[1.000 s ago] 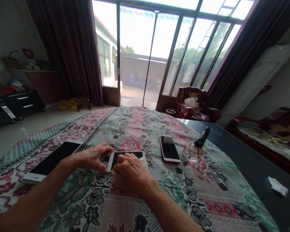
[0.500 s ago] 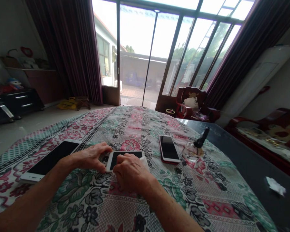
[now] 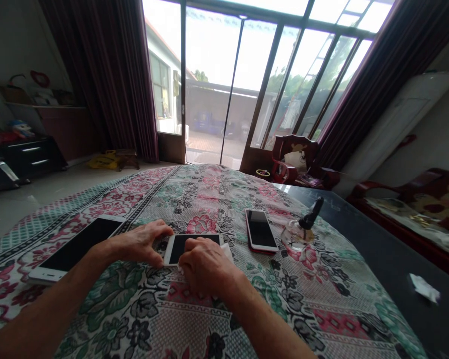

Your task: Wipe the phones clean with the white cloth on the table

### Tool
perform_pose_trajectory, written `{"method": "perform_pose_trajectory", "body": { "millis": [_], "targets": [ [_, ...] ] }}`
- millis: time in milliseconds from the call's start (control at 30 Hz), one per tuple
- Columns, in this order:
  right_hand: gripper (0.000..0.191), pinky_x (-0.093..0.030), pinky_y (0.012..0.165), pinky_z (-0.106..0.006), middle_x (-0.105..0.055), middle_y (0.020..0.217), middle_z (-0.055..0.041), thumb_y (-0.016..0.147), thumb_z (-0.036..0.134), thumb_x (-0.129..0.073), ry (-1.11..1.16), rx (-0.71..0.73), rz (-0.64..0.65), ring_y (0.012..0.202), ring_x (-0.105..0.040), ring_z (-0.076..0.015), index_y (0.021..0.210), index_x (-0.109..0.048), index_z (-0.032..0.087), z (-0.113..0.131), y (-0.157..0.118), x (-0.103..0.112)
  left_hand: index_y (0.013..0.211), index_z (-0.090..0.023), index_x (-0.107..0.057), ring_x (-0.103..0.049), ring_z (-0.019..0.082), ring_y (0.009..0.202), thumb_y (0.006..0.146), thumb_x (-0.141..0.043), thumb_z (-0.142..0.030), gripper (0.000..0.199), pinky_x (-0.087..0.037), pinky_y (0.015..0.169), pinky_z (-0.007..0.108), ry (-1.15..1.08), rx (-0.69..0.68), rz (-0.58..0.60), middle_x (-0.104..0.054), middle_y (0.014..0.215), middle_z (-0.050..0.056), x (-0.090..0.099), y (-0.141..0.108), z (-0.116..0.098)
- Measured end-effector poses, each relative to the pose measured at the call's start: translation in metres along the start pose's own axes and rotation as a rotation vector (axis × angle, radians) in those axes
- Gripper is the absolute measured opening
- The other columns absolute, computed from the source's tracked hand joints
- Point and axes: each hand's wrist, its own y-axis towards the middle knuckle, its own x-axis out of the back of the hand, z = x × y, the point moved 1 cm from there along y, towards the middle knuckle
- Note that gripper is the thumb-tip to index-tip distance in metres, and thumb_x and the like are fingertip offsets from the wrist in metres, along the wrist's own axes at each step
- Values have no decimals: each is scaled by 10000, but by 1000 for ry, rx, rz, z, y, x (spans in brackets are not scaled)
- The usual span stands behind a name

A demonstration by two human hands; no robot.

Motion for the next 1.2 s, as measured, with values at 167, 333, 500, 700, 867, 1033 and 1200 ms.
{"method": "perform_pose_trajectory", "body": {
  "millis": [167, 333, 500, 700, 867, 1033, 1200],
  "targets": [
    [148, -315, 647, -260, -566, 780, -2, 808, 183, -556, 25, 38, -27, 677, -447, -107, 668, -600, 168, 11, 6, -8, 1000, -247, -570, -523, 204, 915, 560, -712, -378, 481, -421, 736, 270, 9, 7, 0, -496, 980, 2, 0, 0, -1],
    [148, -327, 620, -229, -569, 788, -1, 823, 157, -540, 170, 85, -22, 682, -472, -95, 705, -627, 170, 13, 6, -8, 1031, -243, -566, -517, 207, 935, 558, -712, -402, 519, -424, 768, 272, 18, 4, 6, -495, 1000, 2, -1, 1, 0],
    [218, -355, 667, -237, -544, 797, -23, 888, 167, -466, 137, -84, -148, 729, -490, -112, 753, -638, 162, -8, 3, -7, 1012, -239, -578, -516, 220, 948, 550, -713, -389, 505, -425, 764, 280, -1, 7, 20, -498, 999, 9, 0, 2, 0],
    [234, -345, 675, -254, -526, 793, -28, 893, 193, -474, 20, -104, -140, 743, -466, -129, 704, -609, 160, 2, 10, -16, 1006, -242, -573, -518, 222, 949, 559, -710, -383, 489, -425, 766, 281, -4, -1, 13, -491, 998, 10, 0, 2, -1],
    [207, -338, 671, -252, -530, 793, -15, 886, 208, -498, 25, -8, -95, 725, -454, -123, 719, -614, 170, 8, 9, -14, 1018, -249, -566, -519, 216, 941, 565, -713, -379, 493, -424, 779, 284, 18, 2, 1, -494, 1006, 7, 0, 1, -1],
    [250, -344, 663, -249, -533, 798, -28, 907, 204, -464, 10, -70, -91, 733, -465, -122, 707, -605, 157, 2, 9, -12, 1004, -247, -574, -523, 203, 914, 580, -708, -365, 460, -426, 743, 267, 7, -28, 14, -493, 983, 1, 1, 2, 1],
    [185, -359, 702, -273, -558, 856, -43, 895, 208, -491, -19, -31, -95, 754, -456, -139, 774, -623, 165, 17, 20, -18, 1035, -234, -571, -519, 206, 948, 622, -666, -327, 434, -424, 805, 275, 4, -32, 5, -493, 1002, 4, 1, 1, 0]
  ]
}}
